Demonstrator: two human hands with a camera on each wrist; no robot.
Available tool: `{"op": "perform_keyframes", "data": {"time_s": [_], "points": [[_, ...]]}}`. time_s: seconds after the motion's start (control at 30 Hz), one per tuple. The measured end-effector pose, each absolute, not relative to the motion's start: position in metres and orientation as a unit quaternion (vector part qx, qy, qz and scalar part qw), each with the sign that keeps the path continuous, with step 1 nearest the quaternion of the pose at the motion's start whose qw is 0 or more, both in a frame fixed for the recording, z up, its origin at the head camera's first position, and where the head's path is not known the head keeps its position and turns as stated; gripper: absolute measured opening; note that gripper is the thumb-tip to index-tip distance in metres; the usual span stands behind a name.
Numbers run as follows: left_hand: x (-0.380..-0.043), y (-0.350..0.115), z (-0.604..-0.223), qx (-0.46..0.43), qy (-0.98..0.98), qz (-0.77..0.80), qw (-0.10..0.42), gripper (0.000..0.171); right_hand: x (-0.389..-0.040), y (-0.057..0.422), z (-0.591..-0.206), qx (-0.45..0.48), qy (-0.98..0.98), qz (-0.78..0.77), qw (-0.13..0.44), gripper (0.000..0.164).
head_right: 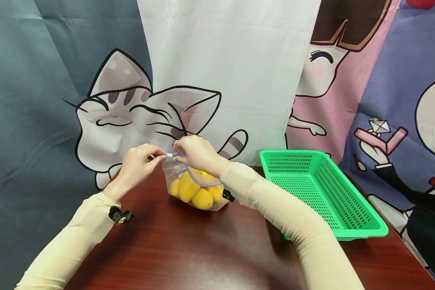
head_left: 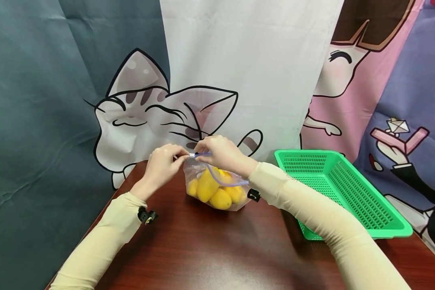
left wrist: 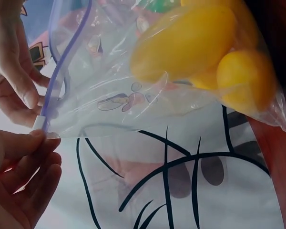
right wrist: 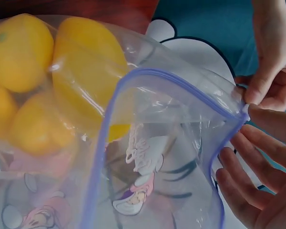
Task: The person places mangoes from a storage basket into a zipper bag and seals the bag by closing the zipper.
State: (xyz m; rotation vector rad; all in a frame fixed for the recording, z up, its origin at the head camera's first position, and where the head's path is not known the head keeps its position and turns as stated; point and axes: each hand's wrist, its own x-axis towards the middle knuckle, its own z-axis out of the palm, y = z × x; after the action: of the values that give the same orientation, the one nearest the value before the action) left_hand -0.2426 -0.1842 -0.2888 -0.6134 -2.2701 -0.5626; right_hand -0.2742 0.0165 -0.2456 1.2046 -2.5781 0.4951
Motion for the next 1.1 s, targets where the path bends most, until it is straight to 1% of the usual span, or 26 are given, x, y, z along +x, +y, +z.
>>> {"op": "perform_keyframes", "data": {"time_s": [0.23,0.3,0.4,0.6,0.83,1.1], "points": [[-0.236,-0.179,-0.290,-0.245,-0.876,-0.215,0.355,0.007,-0.269,0.016,-0.255,0.428,-0.873,0.163,0.170,0.007],[-0.236,-0.178,-0.291,-0.247,-0.875,-0.214,0.358,0.005,-0.268,0.016,-0.257,0.429,-0.869,0.168,0.179,0.005],[-0.236,-0.177,-0.291,-0.248,-0.873,-0.212,0.362,0.004,-0.267,0.016,-0.259,0.429,-0.866,0.173,0.189,0.005],[-0.235,-0.177,-0.293,-0.251,-0.869,-0.214,0.367,0.006,-0.267,0.016,-0.260,0.428,-0.866,0.180,0.186,0.005],[-0.236,-0.174,-0.292,-0.253,-0.871,-0.222,0.358,0.003,-0.267,0.018,-0.262,0.427,-0.862,0.177,0.207,0.006],[-0.236,-0.171,-0.293,-0.261,-0.867,-0.224,0.360,0.004,-0.265,0.022,-0.264,0.420,-0.865,0.177,0.211,0.006]]}}
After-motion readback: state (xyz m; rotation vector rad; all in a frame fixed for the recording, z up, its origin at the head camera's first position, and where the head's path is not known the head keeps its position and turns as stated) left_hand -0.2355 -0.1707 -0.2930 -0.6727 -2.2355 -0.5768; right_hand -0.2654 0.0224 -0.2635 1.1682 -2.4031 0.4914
